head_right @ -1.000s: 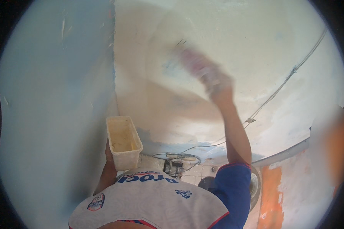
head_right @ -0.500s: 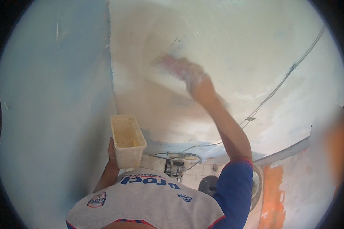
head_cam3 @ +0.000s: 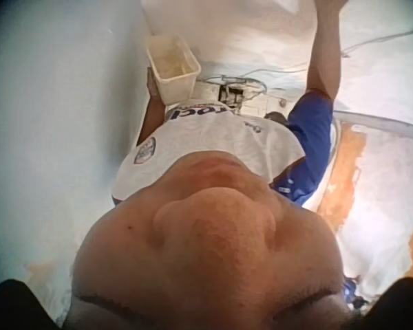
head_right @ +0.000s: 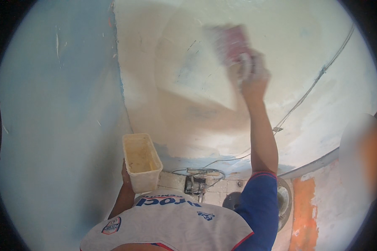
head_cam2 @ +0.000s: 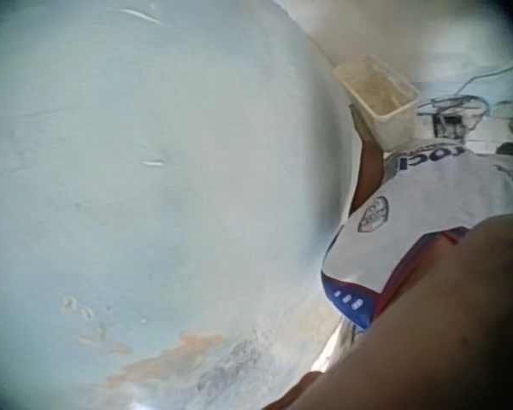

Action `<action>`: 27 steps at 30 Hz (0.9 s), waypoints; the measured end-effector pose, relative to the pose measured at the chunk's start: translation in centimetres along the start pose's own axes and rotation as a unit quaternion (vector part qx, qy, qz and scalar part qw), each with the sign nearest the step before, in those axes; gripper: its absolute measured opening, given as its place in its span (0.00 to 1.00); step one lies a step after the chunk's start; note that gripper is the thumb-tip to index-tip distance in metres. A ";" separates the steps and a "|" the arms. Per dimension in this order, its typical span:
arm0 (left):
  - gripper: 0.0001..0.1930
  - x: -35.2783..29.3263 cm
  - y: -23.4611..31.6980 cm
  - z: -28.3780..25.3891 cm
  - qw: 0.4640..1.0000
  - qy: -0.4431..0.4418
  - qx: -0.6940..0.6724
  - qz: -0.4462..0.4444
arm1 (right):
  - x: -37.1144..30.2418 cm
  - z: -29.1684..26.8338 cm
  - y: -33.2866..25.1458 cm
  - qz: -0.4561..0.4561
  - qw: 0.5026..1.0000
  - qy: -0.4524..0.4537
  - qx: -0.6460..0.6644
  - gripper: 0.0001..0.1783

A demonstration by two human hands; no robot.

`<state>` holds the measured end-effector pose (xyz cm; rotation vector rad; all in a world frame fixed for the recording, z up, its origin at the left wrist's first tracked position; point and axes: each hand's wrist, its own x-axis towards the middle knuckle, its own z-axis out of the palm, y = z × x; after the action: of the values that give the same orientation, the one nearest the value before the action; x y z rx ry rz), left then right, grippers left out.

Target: The person applies a white filler compound to a wall using a red trowel, repeatedly picking up more compound from a plastic container held in the left hand and smoothing it over cracks and uneven surfaces on the wall.

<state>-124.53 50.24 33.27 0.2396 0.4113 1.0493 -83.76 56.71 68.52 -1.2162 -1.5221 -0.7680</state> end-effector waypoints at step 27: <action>0.38 -2.6 -16.6 9.7 0.998 -0.039 -0.007 0.046 | 0.5 -12.8 6.6 0.115 0.977 -0.010 0.180 0.10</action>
<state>-108.28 40.03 36.21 0.2882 0.3253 1.1295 -73.49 47.21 72.09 -1.1011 -1.4290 -0.3111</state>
